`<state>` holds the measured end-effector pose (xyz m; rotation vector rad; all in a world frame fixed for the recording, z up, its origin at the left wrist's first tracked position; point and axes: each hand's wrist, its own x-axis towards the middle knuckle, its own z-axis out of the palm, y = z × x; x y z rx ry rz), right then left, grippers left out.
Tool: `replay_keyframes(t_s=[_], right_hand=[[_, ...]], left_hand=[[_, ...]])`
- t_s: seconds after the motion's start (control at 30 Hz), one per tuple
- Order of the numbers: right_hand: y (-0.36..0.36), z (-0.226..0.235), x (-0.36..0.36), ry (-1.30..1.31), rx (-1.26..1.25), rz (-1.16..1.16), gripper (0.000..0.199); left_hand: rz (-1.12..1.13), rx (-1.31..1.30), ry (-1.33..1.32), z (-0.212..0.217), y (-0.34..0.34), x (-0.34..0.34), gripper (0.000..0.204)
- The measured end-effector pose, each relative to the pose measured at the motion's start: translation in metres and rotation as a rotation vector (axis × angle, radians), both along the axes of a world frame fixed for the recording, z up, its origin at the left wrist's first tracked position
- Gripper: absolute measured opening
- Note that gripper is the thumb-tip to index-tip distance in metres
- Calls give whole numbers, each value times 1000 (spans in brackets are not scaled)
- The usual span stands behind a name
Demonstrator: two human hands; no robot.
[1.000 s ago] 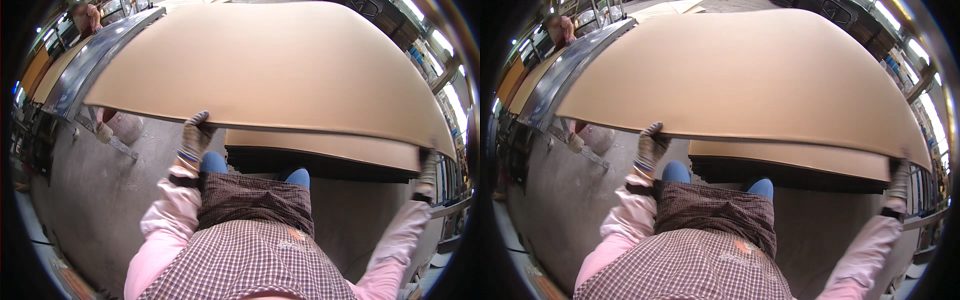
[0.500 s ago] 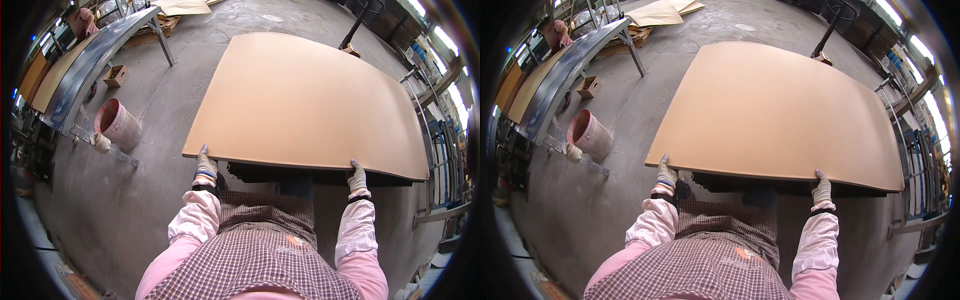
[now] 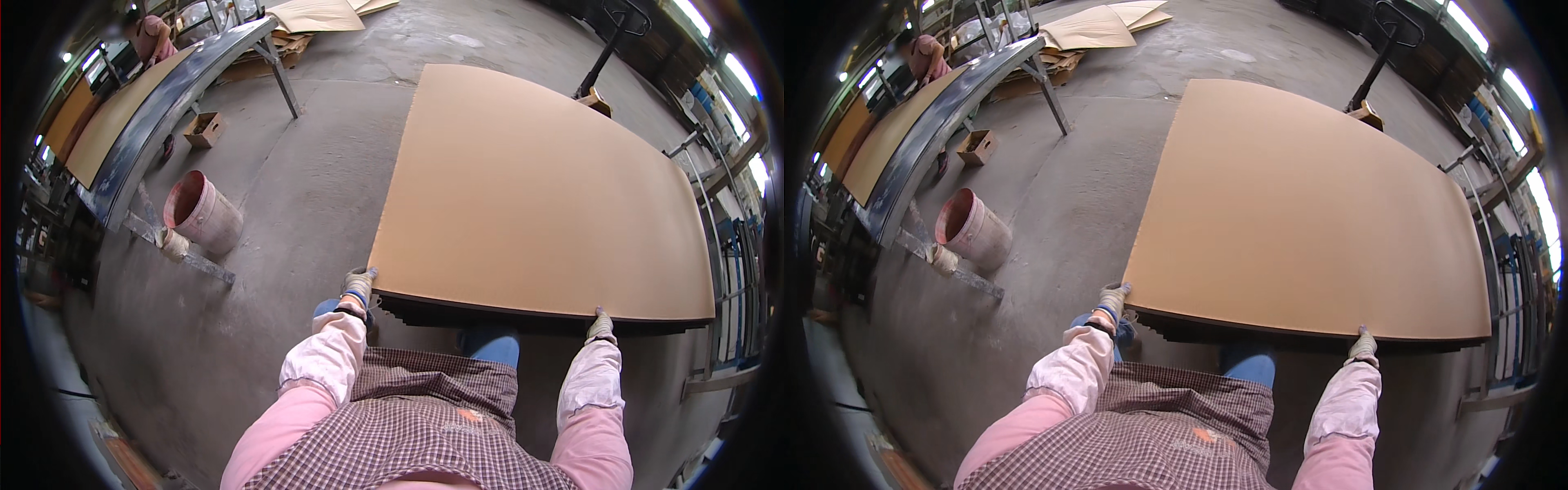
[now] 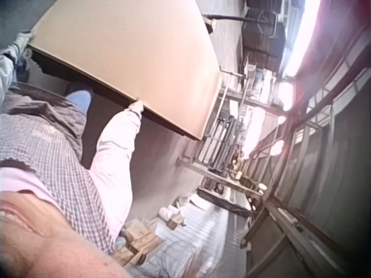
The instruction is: Picking up large cardboard sheets from a pallet and stacking them on a nearby work surface.
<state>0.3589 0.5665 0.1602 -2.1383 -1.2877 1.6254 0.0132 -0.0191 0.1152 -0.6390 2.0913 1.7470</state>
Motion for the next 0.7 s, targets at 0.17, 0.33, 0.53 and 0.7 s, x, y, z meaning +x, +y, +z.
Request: replay_keyframes(t_s=[0.17, 0.33, 0.53, 0.7], right_hand=[[-7, 9, 50, -56, 115, -22, 64], [-38, -9, -56, 422, 142, 139, 44], [-92, -107, -196, 366, 185, 567, 39], [-68, -114, -159, 266, 389, 617, 36]], left_hand=[[-121, -184, 84, 38, 15, 13, 26], [-132, -442, 342, 29, 6, 19, 56], [-332, -231, -12, 36, 49, 17, 81], [-340, -369, -95, 55, 41, 11, 80]])
